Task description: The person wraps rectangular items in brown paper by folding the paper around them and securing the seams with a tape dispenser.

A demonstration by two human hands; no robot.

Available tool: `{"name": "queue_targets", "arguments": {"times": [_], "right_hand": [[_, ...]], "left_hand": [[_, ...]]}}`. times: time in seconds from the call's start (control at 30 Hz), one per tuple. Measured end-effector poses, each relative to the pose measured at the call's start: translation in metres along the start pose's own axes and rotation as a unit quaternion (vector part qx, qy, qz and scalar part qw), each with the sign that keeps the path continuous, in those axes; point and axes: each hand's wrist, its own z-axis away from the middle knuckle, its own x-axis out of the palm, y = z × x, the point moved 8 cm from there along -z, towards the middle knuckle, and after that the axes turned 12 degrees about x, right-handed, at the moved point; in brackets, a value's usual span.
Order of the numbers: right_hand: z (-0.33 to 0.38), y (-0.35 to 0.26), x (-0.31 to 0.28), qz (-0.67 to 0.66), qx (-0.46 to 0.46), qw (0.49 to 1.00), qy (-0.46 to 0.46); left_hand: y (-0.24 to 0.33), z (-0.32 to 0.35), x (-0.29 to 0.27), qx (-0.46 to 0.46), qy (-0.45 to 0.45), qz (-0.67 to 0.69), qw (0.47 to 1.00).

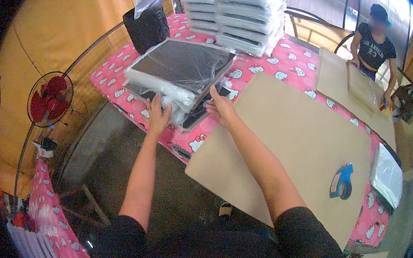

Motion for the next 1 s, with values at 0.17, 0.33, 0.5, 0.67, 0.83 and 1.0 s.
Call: {"name": "queue_targets", "arguments": {"times": [0.17, 0.33, 0.5, 0.67, 0.83, 1.0], "right_hand": [[-0.066, -0.028, 0.064, -0.149, 0.032, 0.966, -0.209], [-0.031, -0.022, 0.054, -0.056, -0.064, 0.996, 0.030], [0.100, -0.017, -0.006, 0.057, -0.117, 0.991, 0.025], [0.210, 0.000, -0.112, 0.120, -0.255, 0.959, 0.025], [0.320, -0.008, -0.164, 0.349, -0.304, 0.867, 0.183], [0.413, -0.042, -0.321, 0.148, -0.300, 0.864, 0.376]], "left_hand": [[0.013, -0.002, 0.011, 0.108, 0.016, 0.017, 0.994], [-0.025, -0.002, 0.015, 0.099, -0.001, 0.044, 0.994], [0.011, 0.063, -0.019, -0.215, 0.164, 0.620, 0.737], [0.118, 0.085, 0.053, -0.350, 0.091, 0.734, 0.574], [0.239, 0.095, 0.057, -0.204, 0.039, 0.855, 0.475], [0.293, 0.069, 0.044, -0.084, -0.038, 0.877, 0.471]]}}
